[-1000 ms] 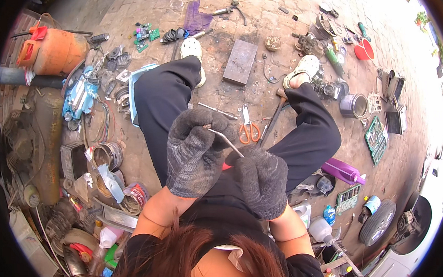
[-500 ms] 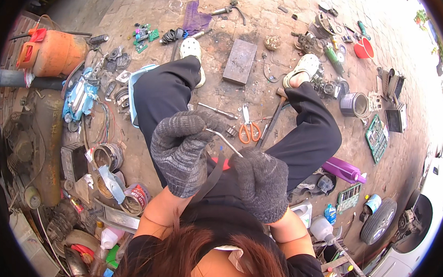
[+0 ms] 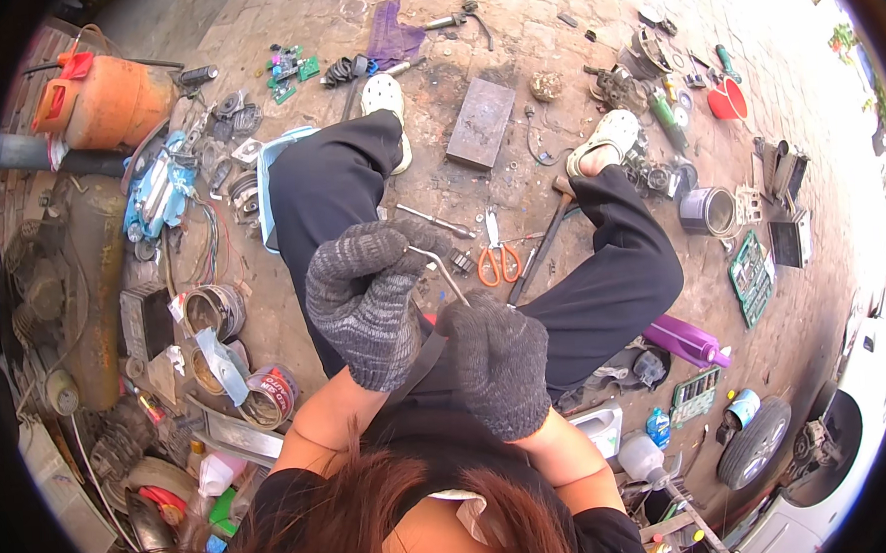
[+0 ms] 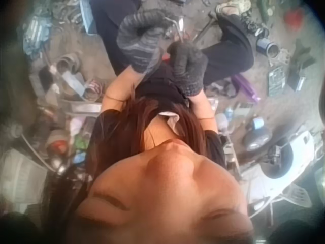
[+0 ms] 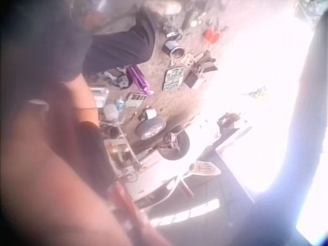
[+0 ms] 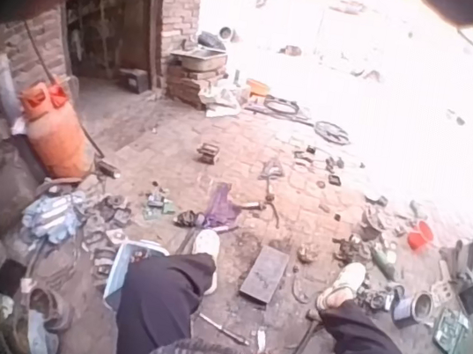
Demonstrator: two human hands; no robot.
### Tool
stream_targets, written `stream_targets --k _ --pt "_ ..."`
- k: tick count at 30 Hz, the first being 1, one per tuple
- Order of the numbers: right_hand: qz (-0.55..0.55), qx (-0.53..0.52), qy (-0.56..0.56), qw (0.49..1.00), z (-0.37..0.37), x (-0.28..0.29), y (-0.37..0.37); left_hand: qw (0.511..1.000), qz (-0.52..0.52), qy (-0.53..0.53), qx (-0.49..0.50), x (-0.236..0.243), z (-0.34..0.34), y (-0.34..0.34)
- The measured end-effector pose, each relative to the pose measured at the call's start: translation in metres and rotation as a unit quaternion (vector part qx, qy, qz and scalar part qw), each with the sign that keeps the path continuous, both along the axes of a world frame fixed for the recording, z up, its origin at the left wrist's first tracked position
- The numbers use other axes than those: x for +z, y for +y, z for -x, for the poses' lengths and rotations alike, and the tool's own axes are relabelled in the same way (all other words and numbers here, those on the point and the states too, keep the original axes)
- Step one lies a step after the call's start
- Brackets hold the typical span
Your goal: The person sits on the floor and uses a screwdriver to manipulate a small electronic component. They then use scissors to cut a wire and continue adjusting the component with the screwdriver.
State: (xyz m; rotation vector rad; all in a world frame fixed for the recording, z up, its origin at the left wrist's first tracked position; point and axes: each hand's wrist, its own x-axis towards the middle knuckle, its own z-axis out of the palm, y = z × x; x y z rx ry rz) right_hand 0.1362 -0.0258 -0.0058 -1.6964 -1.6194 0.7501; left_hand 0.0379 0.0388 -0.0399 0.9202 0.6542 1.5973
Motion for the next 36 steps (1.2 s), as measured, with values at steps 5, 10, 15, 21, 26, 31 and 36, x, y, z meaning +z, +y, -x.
stream_targets --k 5,10,15,21,26,31,36 --pt "0.014 0.004 0.018 1.000 0.001 -0.003 -0.001 0.999 -0.009 0.030 -0.010 0.003 0.002 0.001" --pt "-0.061 -0.001 0.088 0.994 0.003 -0.002 0.007 0.979 0.139 -0.077 -0.125 0.008 0.004 -0.002" --pt "-0.002 -0.063 0.145 0.988 0.001 0.003 -0.001 0.952 0.223 -0.127 -0.169 0.022 0.004 -0.004" --pt "-0.058 -0.097 0.116 0.987 -0.005 0.002 -0.005 0.917 0.265 -0.217 -0.205 0.031 0.007 0.000" --pt "0.004 -0.081 0.102 0.991 -0.009 0.013 -0.004 0.903 0.272 -0.240 -0.228 0.025 0.010 0.000" --pt "0.017 -0.070 0.088 0.993 -0.009 0.011 -0.005 0.899 0.289 -0.232 -0.232 0.029 0.009 0.000" --pt "-0.027 -0.053 0.023 0.998 -0.012 0.002 -0.010 0.898 0.302 -0.222 -0.231 0.029 0.010 -0.001"
